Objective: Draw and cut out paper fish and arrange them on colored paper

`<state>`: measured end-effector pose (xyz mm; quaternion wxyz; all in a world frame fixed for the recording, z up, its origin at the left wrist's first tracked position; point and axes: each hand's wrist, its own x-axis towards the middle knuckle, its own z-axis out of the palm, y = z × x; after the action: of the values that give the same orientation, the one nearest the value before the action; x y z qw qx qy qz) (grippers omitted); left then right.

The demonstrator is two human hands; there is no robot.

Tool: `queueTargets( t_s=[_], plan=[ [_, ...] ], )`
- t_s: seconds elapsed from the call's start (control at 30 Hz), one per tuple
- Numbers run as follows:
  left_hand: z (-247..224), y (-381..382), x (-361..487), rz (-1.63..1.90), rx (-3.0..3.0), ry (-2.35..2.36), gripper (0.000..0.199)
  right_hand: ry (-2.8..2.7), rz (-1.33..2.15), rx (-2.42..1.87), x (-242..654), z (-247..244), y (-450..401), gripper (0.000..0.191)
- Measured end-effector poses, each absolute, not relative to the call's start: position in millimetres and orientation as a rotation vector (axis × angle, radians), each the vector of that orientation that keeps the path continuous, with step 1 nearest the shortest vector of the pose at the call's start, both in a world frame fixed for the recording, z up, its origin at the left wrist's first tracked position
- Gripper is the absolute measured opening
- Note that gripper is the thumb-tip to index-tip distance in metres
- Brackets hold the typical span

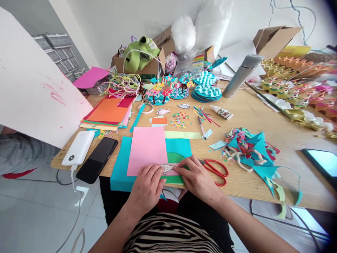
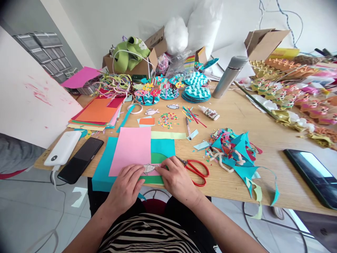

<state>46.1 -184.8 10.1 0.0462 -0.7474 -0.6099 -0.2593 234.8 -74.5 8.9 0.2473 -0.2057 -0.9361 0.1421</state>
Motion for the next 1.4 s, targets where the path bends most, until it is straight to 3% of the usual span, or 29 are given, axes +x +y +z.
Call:
queueTargets(
  t_s=[0.2, 0.7, 0.9, 1.13, 1.4],
  plan=[
    [10, -189, 43, -0.850, -2.332, -1.909, 0.030, -2.558, 0.381, -0.567, 234, 9, -74, 0.026],
    [2, -195, 63, -0.549, -2.248, -2.023, 0.042, -2.550, 0.397, -0.569, 234, 9, -75, 0.027],
    [1, -195, 69, -0.551, -2.189, -2.070, 0.039, -2.449, 0.418, -0.576, 236, 10, -75, 0.037],
    [0, -193, 71, -0.584, -2.131, -2.048, 0.036, -2.507, 0.415, -0.577, 232, 13, -76, 0.029],
    [-10, -190, 75, -0.730, -1.996, -1.996, 0.032, -2.391, 0.612, -0.616, 232, 33, -73, 0.035]
  ],
)
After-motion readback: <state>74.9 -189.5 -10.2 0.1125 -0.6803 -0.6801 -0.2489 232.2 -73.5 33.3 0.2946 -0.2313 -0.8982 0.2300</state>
